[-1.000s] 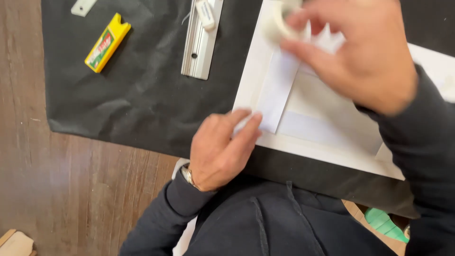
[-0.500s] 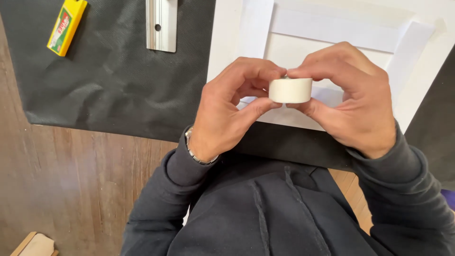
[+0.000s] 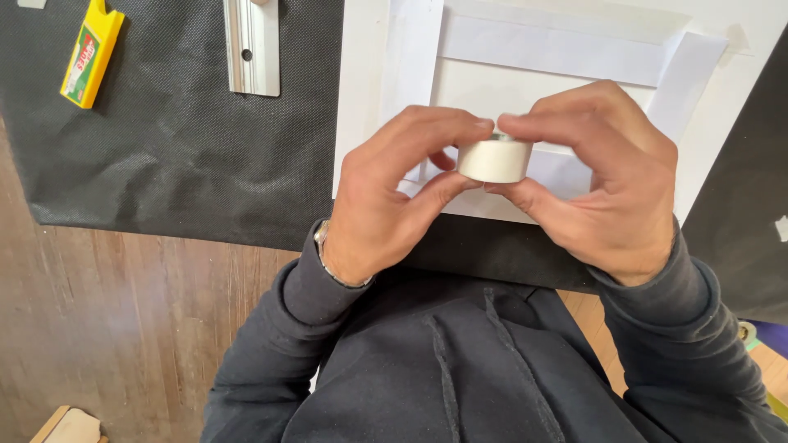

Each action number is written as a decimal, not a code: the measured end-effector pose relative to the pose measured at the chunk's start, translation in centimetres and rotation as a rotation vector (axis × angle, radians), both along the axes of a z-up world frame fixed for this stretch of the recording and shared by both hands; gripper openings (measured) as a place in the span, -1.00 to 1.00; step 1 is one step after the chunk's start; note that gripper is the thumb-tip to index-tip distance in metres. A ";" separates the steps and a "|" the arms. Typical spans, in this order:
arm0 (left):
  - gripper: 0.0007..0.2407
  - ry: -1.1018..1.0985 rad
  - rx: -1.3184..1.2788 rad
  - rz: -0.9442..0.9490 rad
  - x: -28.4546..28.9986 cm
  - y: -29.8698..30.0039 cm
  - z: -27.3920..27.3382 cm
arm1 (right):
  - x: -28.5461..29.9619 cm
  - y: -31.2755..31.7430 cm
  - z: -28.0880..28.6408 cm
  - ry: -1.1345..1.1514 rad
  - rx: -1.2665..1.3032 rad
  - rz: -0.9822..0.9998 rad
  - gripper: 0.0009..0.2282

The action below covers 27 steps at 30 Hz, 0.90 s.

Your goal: Applying adhesive strips to secure an item onto a backing board.

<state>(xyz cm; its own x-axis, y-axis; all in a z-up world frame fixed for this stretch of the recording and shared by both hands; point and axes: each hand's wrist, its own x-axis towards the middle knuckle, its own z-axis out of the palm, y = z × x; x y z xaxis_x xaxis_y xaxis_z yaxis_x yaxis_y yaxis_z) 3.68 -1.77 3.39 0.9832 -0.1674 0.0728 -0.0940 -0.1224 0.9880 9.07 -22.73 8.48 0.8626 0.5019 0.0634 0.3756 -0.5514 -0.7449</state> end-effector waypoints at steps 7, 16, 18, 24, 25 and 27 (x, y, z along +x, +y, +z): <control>-0.69 -0.044 0.012 0.006 0.2 0.1 0.5 | 0.1 -0.2 -0.4 0.036 0.021 0.008 -0.66; -0.65 -0.077 0.098 0.007 0.8 -0.2 1.1 | -0.4 -0.6 -0.7 0.173 0.124 -0.108 -0.67; -0.65 -0.181 0.155 0.063 0.8 -0.6 0.9 | -0.7 -0.4 -0.5 0.192 0.174 -0.130 -0.67; -0.62 -0.494 0.371 0.163 -0.3 -0.7 -0.3 | -1.4 -0.7 -0.9 0.309 0.355 -0.134 -0.70; -0.63 -0.565 0.413 0.163 -0.3 -0.6 -0.4 | -1.5 -0.9 -1.2 0.284 0.325 -0.144 -0.68; -0.66 -0.615 0.430 0.157 -0.5 -0.4 -0.7 | -1.7 -1.1 -1.5 0.298 0.344 -0.138 -0.69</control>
